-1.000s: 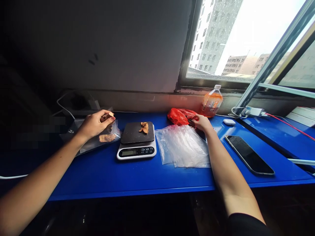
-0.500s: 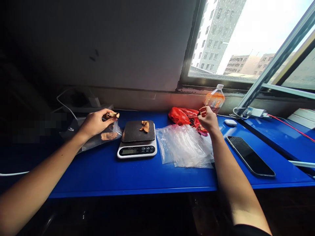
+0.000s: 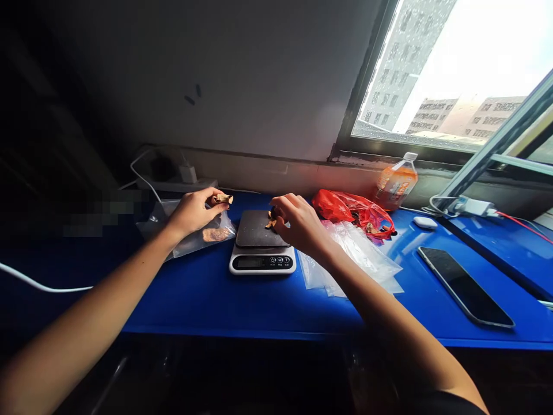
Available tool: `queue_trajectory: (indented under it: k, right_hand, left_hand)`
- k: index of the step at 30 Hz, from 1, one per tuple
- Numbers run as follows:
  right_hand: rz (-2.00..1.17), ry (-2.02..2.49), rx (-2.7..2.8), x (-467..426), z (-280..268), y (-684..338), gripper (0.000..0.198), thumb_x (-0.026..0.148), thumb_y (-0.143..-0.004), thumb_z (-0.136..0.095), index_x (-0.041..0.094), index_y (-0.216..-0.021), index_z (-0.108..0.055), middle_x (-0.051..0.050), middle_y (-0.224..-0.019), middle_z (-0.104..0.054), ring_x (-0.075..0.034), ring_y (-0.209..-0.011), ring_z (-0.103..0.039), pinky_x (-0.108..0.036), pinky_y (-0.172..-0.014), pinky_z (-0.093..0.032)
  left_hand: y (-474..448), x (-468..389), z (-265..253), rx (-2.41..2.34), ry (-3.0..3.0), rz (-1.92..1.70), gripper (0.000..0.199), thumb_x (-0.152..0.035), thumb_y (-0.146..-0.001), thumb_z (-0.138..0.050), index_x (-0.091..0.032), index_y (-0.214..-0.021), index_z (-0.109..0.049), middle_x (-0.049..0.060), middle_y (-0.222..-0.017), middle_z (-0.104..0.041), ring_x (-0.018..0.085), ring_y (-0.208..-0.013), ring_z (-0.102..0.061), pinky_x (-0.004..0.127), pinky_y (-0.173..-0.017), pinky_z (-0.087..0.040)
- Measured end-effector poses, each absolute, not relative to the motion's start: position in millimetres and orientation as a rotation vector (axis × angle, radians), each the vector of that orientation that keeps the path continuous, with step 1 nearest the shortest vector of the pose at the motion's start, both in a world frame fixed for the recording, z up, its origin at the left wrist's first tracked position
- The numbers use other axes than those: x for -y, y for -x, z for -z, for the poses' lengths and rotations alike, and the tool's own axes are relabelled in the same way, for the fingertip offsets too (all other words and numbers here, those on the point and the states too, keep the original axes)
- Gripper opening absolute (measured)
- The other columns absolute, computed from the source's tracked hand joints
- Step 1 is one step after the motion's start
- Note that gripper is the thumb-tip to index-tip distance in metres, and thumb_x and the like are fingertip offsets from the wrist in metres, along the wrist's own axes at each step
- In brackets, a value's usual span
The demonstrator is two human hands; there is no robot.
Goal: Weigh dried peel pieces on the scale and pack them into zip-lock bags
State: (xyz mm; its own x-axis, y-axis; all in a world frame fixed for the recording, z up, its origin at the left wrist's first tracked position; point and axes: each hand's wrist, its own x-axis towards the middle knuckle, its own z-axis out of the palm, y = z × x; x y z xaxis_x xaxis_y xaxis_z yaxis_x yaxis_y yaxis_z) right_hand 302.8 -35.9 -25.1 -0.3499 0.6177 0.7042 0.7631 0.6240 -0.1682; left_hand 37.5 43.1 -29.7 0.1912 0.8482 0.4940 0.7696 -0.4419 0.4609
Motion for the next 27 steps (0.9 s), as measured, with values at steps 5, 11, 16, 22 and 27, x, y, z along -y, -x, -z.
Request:
queue_trajectory:
  k: [5, 11, 16, 22, 27]
  right_hand:
    - [0.152, 1.097, 2.044, 29, 35, -306, 0.032, 0.010, -0.082, -0.052, 0.024, -0.107, -0.066, -0.006, -0.097, -0.070, -0.020, -0.085, -0.066, -0.035, -0.079, -0.055]
    - [0.162, 1.175, 1.959, 34, 39, -309, 0.031, 0.012, -0.081, -0.054, 0.024, -0.106, -0.069, -0.004, -0.093, -0.070, -0.017, -0.080, -0.066, -0.032, -0.074, -0.055]
    - [0.250, 1.239, 1.879, 33, 22, -343, 0.029, 0.016, -0.079, -0.055, 0.020, -0.103, -0.071, -0.006, -0.092, -0.069, -0.017, -0.078, -0.066, -0.031, -0.074, -0.055]
    - [0.325, 1.603, 1.444, 13, 28, -456, 0.036, 0.023, -0.078, -0.056, 0.014, -0.110, -0.070, -0.011, -0.101, -0.069, -0.017, -0.074, -0.067, -0.033, -0.073, -0.056]
    - [0.259, 2.119, 1.366, -3, 61, -507, 0.041, 0.023, -0.081, -0.054, 0.009, -0.116, -0.070, -0.016, -0.099, -0.073, -0.027, -0.091, -0.068, -0.039, -0.085, -0.053]
  left_hand:
    - [-40, -43, 30, -1.571, -2.335, -1.081, 0.026, -0.037, -0.078, -0.070, -0.020, -0.098, -0.071, 0.004, -0.086, -0.074, 0.021, -0.077, -0.067, 0.030, -0.073, -0.048]
    - [-41, -42, 29, -1.573, -2.332, -1.080, 0.024, -0.036, -0.079, -0.071, -0.020, -0.097, -0.072, 0.004, -0.086, -0.075, 0.021, -0.077, -0.067, 0.029, -0.073, -0.048]
    - [-41, -41, 28, -1.572, -2.334, -1.072, 0.024, -0.036, -0.078, -0.070, -0.021, -0.097, -0.071, 0.005, -0.090, -0.076, 0.022, -0.080, -0.068, 0.029, -0.074, -0.048]
    - [-41, -42, 27, -1.587, -2.325, -1.031, 0.028, -0.040, -0.076, -0.066, -0.022, -0.097, -0.071, 0.004, -0.092, -0.076, 0.023, -0.081, -0.068, 0.030, -0.076, -0.049]
    - [-40, -45, 30, -1.618, -2.297, -1.014, 0.033, -0.044, -0.073, -0.065, -0.023, -0.098, -0.071, 0.004, -0.089, -0.076, 0.024, -0.081, -0.068, 0.030, -0.075, -0.048]
